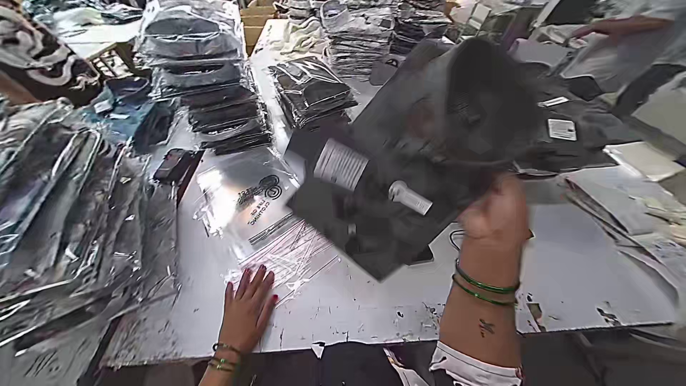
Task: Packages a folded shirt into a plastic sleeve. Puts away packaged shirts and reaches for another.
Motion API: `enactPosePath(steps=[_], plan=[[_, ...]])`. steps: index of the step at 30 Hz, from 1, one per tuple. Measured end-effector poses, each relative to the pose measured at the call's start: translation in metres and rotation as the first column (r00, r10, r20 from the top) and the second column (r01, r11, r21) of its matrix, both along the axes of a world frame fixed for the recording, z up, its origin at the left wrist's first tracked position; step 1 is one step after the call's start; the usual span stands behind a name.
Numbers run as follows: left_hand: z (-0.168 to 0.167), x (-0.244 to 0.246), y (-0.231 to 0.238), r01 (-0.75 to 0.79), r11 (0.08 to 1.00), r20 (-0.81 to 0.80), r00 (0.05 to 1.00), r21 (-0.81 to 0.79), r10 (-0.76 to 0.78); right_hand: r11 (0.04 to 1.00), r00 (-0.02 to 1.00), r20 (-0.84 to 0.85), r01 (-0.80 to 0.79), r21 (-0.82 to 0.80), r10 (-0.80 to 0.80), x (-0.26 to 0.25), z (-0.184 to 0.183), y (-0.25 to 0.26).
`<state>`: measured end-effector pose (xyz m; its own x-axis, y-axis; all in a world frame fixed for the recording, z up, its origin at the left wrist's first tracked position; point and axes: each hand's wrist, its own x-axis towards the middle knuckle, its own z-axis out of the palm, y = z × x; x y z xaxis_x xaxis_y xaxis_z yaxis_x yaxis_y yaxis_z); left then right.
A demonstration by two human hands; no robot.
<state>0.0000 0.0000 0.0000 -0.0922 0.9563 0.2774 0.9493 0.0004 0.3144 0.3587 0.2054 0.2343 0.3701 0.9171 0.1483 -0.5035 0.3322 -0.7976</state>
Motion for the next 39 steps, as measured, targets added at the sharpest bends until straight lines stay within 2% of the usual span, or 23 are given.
enactPosePath(steps=[2, 4, 6, 8, 9, 11, 13, 15, 18, 20, 24, 26, 28, 30, 32, 35, 37, 39], plan=[[0.01, 0.003, -0.001, 0.005, 1.0, 0.068, 0.998, 0.012, -0.006, 0.947, 0.981, 0.055, -0.163, -0.276, 0.185, -0.033, -0.033, 0.005], [0.014, 0.003, -0.003, -0.012, 0.997, 0.133, 0.991, 0.079, 0.001, 0.814, 0.893, 0.122, -0.331, -0.477, 0.434, -0.055, -0.082, 0.016], [0.011, -0.003, 0.001, -0.046, 0.982, 0.156, 0.988, 0.185, 0.017, 0.718, 0.773, 0.24, -0.361, -0.595, 0.588, -0.063, -0.134, 0.024], [0.024, -0.009, 0.019, -0.079, 0.974, 0.142, 0.989, 0.215, 0.049, 0.678, 0.726, 0.273, -0.346, -0.649, 0.631, -0.061, -0.164, 0.017], [0.035, -0.009, 0.034, -0.099, 0.984, 0.146, 0.986, 0.15, 0.077, 0.662, 0.735, 0.229, -0.371, -0.651, 0.638, -0.059, -0.17, 0.01], [0.059, -0.003, 0.068, -0.137, 0.975, 0.175, 0.97, -0.173, 0.168, 0.601, 0.723, 0.1, -0.479, -0.64, 0.684, -0.051, -0.169, -0.011], [0.07, 0.004, 0.099, -0.112, 0.882, 0.167, 0.964, -0.457, 0.209, 0.565, 0.703, 0.069, -0.506, -0.652, 0.708, -0.049, -0.163, -0.037], [0.063, 0.009, 0.109, -0.076, 0.834, 0.105, 0.982, -0.547, 0.159, 0.608, 0.738, 0.107, -0.454, -0.651, 0.666, -0.048, -0.166, -0.056], [0.05, 0.002, 0.093, -0.05, 0.884, 0.097, 0.989, -0.464, 0.107, 0.744, 0.853, 0.074, -0.406, -0.53, 0.517, -0.033, -0.175, -0.073], [0.052, -0.01, 0.078, -0.019, 0.901, 0.16, 0.982, -0.434, 0.098, 0.777, 0.874, 0.002, -0.43, -0.461, 0.485, -0.019, -0.177, -0.074], [0.079, -0.029, 0.065, 0.041, 0.845, 0.241, 0.965, -0.533, 0.105, 0.725, 0.849, -0.007, -0.455, -0.517, 0.529, -0.016, -0.175, -0.071], [0.086, -0.023, 0.071, 0.017, 0.875, 0.308, 0.939, -0.484, 0.152, 0.703, 0.838, -0.009, -0.464, -0.538, 0.546, -0.024, -0.174, -0.067], [0.085, -0.012, 0.092, 0.002, 0.874, 0.312, 0.935, -0.487, 0.171, 0.709, 0.831, -0.033, -0.493, -0.504, 0.555, -0.032, -0.175, -0.065], [0.073, -0.005, 0.121, 0.01, 0.84, 0.237, 0.961, -0.542, 0.141, 0.709, 0.818, -0.063, -0.53, -0.465, 0.571, -0.034, -0.18, -0.065], [0.062, -0.009, 0.149, 0.025, 0.843, 0.158, 0.985, -0.538, 0.072, 0.702, 0.808, -0.08, -0.551, -0.451, 0.583, -0.035, -0.183, -0.065], [0.067, -0.02, 0.184, 0.042, 0.827, 0.156, 0.986, -0.56, 0.055, 0.692, 0.807, -0.094, -0.554, -0.462, 0.583, -0.034, -0.184, -0.066], [0.073, -0.025, 0.193, 0.048, 0.851, 0.21, 0.975, -0.523, 0.075, 0.7, 0.823, -0.103, -0.534, -0.475, 0.558, -0.033, -0.184, -0.069], [0.087, -0.025, 0.18, 0.019, 0.915, 0.279, 0.955, -0.402, 0.103, 0.703, 0.827, -0.091, -0.525, -0.479, 0.555, -0.03, -0.184, -0.071]])
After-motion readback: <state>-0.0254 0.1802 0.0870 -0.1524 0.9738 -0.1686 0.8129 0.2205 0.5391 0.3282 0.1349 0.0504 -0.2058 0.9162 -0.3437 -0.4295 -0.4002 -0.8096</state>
